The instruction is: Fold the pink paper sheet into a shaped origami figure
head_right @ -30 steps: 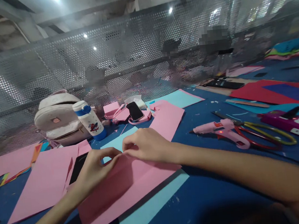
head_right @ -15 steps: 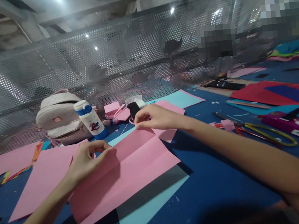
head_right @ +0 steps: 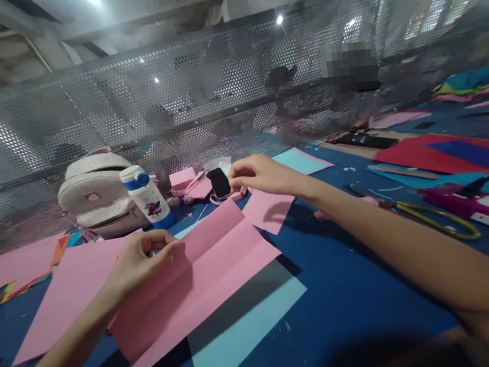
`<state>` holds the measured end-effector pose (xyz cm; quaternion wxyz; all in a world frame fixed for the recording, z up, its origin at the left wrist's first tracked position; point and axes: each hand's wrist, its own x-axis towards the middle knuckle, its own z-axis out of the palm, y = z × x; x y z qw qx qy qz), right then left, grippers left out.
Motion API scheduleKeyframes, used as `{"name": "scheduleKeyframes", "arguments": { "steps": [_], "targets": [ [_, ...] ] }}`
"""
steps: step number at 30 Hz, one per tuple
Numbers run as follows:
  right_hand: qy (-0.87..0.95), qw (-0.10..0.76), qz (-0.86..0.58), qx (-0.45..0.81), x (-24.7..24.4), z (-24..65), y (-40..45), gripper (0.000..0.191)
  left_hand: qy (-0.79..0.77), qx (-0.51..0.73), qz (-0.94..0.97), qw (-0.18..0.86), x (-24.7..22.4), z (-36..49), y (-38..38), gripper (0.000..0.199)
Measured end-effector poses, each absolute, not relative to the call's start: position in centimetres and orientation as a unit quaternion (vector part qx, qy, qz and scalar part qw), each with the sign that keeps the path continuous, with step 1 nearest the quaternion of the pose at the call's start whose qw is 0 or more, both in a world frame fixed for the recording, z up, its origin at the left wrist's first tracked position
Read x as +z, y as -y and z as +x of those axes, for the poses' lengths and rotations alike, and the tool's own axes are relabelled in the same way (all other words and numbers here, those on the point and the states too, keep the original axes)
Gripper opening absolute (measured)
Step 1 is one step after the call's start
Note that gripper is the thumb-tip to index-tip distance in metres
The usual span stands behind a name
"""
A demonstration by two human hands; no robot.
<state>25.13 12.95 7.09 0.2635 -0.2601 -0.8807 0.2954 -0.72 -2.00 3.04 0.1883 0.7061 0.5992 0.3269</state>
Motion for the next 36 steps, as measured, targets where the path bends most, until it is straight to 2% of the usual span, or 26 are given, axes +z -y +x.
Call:
{"name": "scheduleKeyframes", "arguments": {
  "steps": [2,7,16,20,32,36],
  "targets": [
    [0.873,0.263,-0.253,0.322,7.0,25.0,-12.7,0.023,-0.601,0.327,0.703,0.194,3.0,-0.7,2.0,0.028],
    [0.893,0.201,-0.227,0.333,6.4,24.8,-12.2,0.023,-0.603,0.352,0.679,0.226,2.6,-0.8,1.8,0.031],
    [0.886,0.218,-0.249,0.324,6.1,24.7,-12.3,0.023,-0.593,0.364,0.669,0.261,2.3,-1.5,1.3,0.031],
    [0.883,0.221,-0.242,0.337,6.1,24.7,-12.1,0.017,-0.586,0.368,0.673,0.261,2.1,-1.5,1.1,0.029],
    [0.941,0.147,-0.227,0.203,5.2,21.9,-8.3,0.014,-0.549,0.331,0.724,0.254,1.9,1.6,-0.6,0.023],
    [0.94,0.161,-0.246,0.173,4.9,21.7,-7.6,0.012,-0.545,0.339,0.724,0.251,2.0,2.7,-1.0,0.023]
  ]
}}
